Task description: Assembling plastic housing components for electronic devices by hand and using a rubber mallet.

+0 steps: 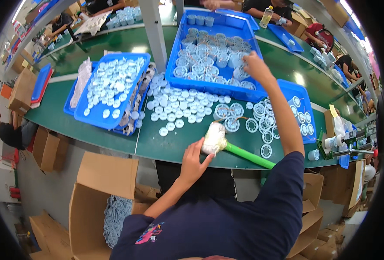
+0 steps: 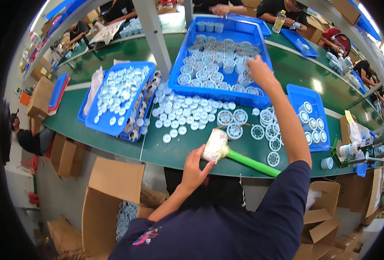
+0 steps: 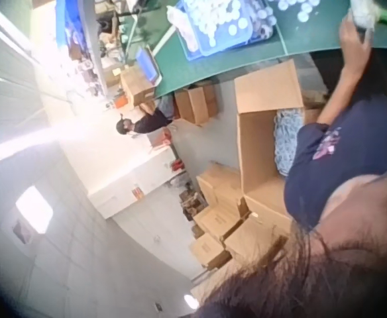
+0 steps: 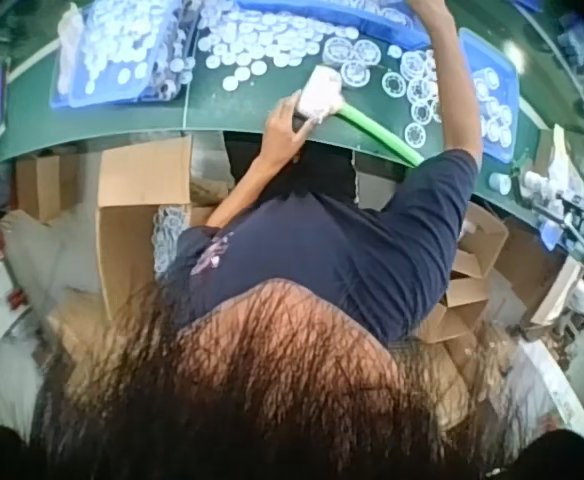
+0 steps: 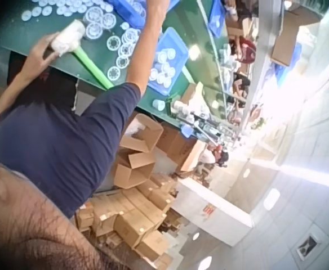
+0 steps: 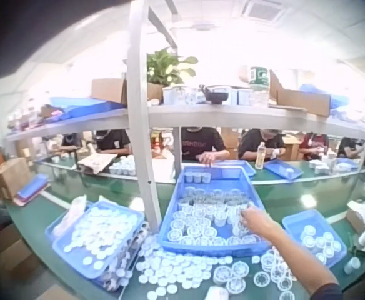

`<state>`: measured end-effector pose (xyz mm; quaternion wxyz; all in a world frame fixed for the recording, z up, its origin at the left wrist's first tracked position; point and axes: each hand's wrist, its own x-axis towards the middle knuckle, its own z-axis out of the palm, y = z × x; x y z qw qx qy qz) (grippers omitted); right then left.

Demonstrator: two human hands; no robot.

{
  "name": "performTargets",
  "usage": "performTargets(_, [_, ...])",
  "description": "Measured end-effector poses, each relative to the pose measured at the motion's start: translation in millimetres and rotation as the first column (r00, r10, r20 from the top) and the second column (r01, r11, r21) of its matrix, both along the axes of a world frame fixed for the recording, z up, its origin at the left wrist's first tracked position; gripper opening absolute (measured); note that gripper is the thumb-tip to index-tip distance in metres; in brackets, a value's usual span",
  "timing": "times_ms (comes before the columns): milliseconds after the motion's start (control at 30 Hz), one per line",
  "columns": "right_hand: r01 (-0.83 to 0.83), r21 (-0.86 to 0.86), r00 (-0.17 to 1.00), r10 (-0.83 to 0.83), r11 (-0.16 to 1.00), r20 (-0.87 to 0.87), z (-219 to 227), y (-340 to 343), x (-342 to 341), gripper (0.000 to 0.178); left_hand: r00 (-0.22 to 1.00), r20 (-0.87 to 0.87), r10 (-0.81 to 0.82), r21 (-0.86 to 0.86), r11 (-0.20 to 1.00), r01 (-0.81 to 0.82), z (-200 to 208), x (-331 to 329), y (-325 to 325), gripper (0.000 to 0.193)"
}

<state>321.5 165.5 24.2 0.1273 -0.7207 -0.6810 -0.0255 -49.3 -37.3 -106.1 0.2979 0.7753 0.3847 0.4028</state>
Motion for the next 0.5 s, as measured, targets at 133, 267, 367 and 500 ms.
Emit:
performTargets(133, [-0.200,0.254,0.972,0.159,0.946,0.173,46,-63,-77,0.029,1.000,0.006,0.015,-0.048,0.999,-0.015,10,-3,0,0.066])
performTargets(267, [-0.400,0.261,0.887,0.443,0.878,-0.130,55,-117,-172,0.029,0.986,0.055,0.158,-0.093,0.984,-0.153,15,-26,-6,0.068])
performTargets(367, [-0.525,0.179,0.796,0.554,0.832,-0.243,20,-148,-219,0.034,0.957,0.083,0.278,-0.101,0.958,-0.270,27,-48,-10,0.084])
performTargets(500, [-0.596,-0.078,0.794,0.572,0.800,-0.206,-28,-165,-260,0.034,0.960,0.037,0.278,-0.019,0.961,-0.277,24,-68,-13,0.091])
